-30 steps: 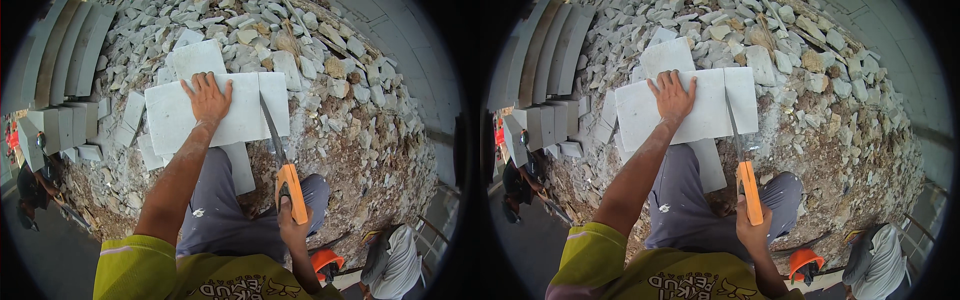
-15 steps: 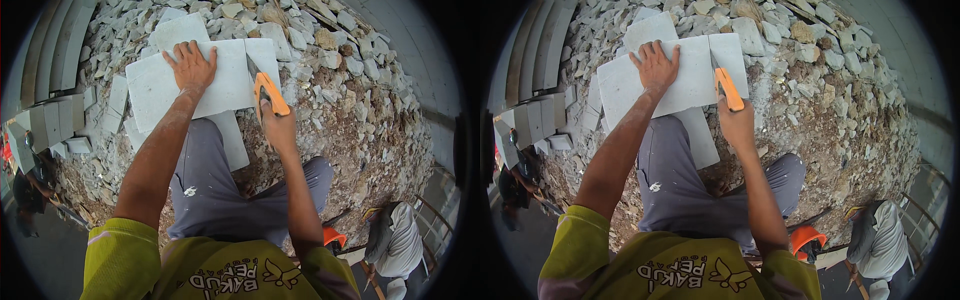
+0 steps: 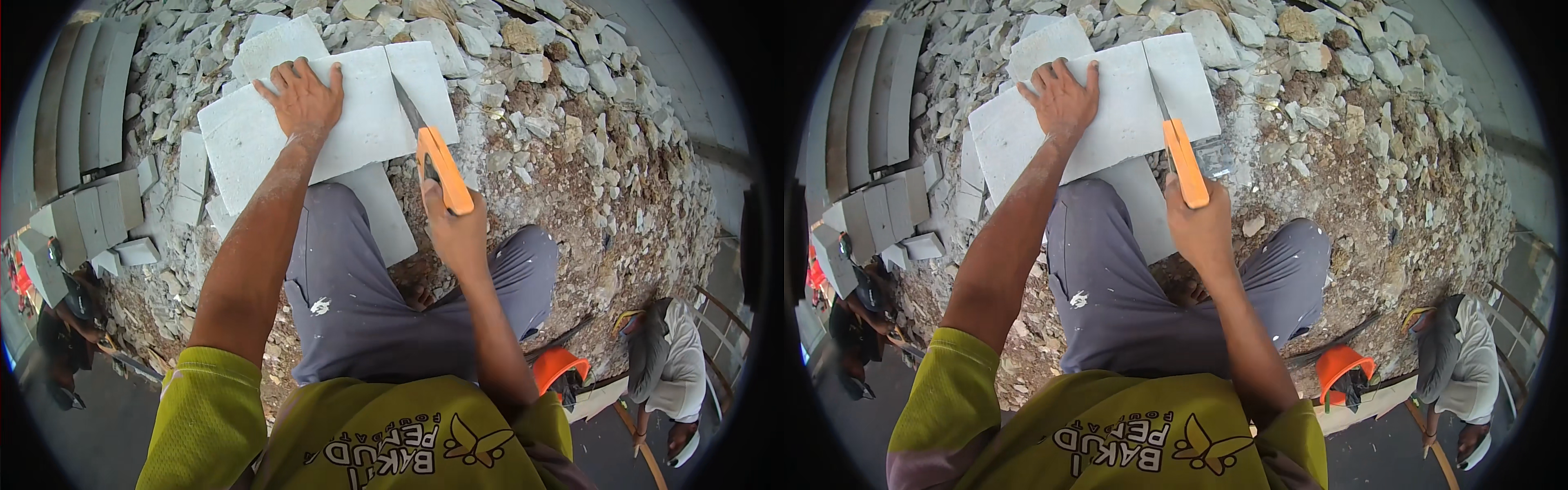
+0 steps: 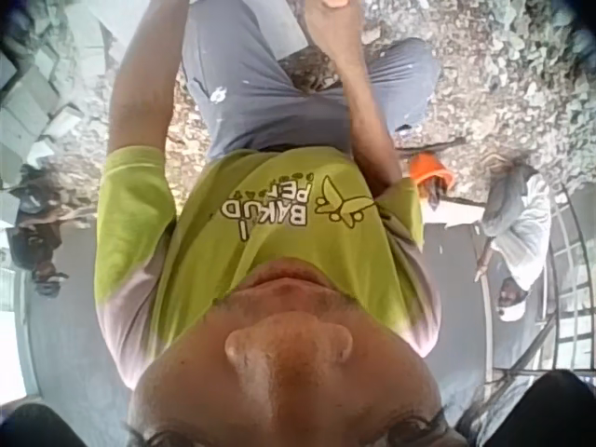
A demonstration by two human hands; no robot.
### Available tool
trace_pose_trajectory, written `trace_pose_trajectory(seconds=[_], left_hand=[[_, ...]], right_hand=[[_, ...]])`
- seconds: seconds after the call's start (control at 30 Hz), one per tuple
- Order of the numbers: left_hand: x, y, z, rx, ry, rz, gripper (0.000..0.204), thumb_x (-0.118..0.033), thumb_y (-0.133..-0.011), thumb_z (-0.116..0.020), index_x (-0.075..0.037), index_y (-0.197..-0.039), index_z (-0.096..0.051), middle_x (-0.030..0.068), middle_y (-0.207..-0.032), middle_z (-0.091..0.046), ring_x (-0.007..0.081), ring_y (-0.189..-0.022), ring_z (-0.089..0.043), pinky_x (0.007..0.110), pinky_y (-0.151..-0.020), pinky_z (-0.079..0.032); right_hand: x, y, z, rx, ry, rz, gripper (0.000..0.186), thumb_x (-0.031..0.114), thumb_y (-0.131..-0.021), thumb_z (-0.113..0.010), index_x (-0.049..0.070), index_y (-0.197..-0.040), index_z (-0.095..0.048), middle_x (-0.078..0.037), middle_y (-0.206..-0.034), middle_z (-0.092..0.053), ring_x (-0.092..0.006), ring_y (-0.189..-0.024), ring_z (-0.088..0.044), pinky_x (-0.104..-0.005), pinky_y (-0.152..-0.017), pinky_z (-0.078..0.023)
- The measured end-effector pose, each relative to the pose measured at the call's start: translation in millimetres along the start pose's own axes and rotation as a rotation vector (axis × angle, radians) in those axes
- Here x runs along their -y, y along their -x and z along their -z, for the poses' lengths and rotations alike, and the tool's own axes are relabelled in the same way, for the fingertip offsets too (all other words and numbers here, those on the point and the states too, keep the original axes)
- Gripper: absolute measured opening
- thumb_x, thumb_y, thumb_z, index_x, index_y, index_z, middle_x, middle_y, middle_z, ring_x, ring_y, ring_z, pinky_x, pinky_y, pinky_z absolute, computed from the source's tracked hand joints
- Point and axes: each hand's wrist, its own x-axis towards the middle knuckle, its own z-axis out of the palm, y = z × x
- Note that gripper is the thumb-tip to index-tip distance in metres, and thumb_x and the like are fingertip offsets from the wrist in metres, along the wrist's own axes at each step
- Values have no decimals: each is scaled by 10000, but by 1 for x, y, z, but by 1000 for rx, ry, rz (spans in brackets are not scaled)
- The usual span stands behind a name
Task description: The person measures a lightweight concrete brick with a tape measure and then cuts it using a hand saw.
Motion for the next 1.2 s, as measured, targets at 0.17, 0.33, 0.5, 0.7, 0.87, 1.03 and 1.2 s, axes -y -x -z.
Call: trace_pose_trajectory(seconds=[0.17,0.33,0.5,0.7,0.87,1.03,1.2], left_hand=[[7,-15,12,-9,-31,9,608,-558,-955,-413,-14,-1202,-532,179,-1215,-506,342,-1297,-372,683,-1131,-42],[-9,-5,2,-33,35,-45,653,-577,-957,-411,5,-1232,-525,204,-1222,-506,352,-1285,-391,682,-1121,-104],[22,3,2,-31,-51,5,671,-583,-958,-405,10,-1249,-522,207,-1224,-503,359,-1287,-391,686,-1121,-94],[-19,0,-3,-3,48,-61,681,-587,-966,-386,8,-1273,-507,213,-1221,-497,364,-1300,-376,694,-1119,-82],[16,-4,2,-33,-46,-9,625,-553,-967,-390,-13,-1252,-522,182,-1227,-504,352,-1279,-380,692,-1129,-42],[-26,-8,1,-53,35,-58,628,-556,-967,-383,-9,-1242,-524,188,-1250,-501,354,-1302,-371,696,-1126,-39],[20,-6,3,-35,-39,-2,643,-560,-969,-370,-6,-1262,-519,195,-1272,-495,354,-1324,-360,694,-1128,-24]], right_hand=[[3,35,28,39,-113,-57,316,117,-928,-617,-60,-677,-545,-51,-529,-500,-71,-517,-421,-315,-491,-360],[4,-34,2,10,11,-79,313,109,-925,-610,-50,-669,-529,-41,-529,-488,-74,-511,-405,-322,-488,-348],[6,66,42,25,-140,-76,292,107,-928,-613,-62,-695,-564,-42,-567,-545,-67,-542,-434,-326,-525,-389],[7,-53,-6,15,71,-55,366,199,-925,-623,-60,-677,-552,-54,-518,-496,-116,-468,-398,-337,-467,-356],[19,62,48,47,-101,-159,292,129,-918,-639,-40,-690,-568,-26,-544,-510,-87,-498,-412,-322,-472,-357],[-4,-86,-3,13,14,-71,377,225,-886,-636,-85,-687,-556,-76,-531,-524,-118,-481,-453,-363,-481,-385],[12,65,42,24,-115,-74,285,151,-928,-621,-65,-743,-596,-57,-558,-540,-91,-496,-459,-315,-487,-396]])
